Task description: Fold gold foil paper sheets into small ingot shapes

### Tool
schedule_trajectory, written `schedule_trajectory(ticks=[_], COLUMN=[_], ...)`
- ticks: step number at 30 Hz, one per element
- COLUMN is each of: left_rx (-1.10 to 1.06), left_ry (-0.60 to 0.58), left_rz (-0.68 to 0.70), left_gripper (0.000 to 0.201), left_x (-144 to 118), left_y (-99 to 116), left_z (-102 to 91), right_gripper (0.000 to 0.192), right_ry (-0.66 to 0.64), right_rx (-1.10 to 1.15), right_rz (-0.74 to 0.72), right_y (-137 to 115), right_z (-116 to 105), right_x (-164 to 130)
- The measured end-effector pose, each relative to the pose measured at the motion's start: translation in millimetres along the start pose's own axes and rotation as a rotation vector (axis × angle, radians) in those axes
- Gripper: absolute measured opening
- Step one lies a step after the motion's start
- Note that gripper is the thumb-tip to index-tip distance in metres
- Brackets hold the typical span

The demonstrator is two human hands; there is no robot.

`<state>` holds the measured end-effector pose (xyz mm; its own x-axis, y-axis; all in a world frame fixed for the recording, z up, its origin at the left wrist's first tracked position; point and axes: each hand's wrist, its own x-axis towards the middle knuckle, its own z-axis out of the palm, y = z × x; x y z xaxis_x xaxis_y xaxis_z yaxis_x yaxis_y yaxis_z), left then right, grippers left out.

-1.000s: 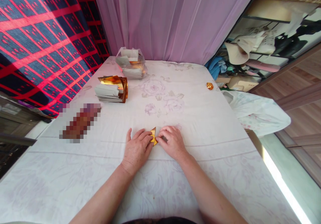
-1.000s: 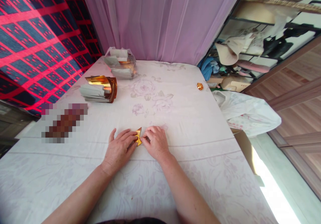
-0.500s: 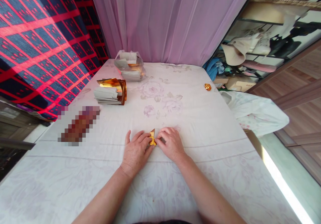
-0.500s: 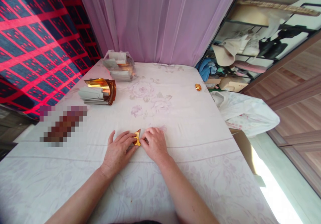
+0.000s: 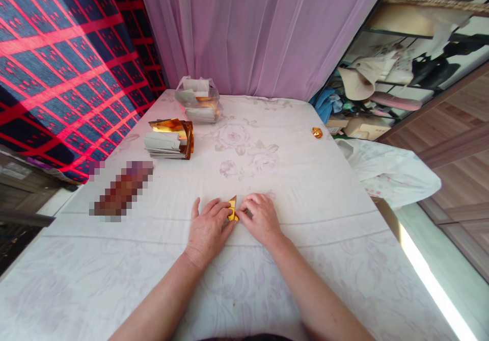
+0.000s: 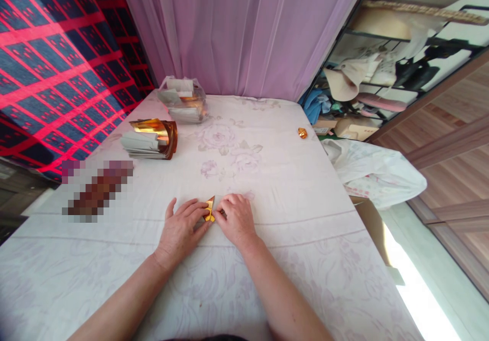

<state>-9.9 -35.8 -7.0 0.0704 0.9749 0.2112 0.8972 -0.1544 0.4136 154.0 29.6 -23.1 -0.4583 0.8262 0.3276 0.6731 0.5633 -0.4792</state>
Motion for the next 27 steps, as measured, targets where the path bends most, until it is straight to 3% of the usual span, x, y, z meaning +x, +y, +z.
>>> schedule_trajectory(ticks=[27], left_rx=[-0.009], left_ry=[-0.007], left_rz=[-0.037], left_gripper=[0.010], left_x=[0], left_y=[4], left_z=[0.4], right_gripper=[0.017], right_ry=[-0.009], right_rx=[-0.034], right_rz=[-0.009], right_y=[16], right_z=[-4], right_x=[2])
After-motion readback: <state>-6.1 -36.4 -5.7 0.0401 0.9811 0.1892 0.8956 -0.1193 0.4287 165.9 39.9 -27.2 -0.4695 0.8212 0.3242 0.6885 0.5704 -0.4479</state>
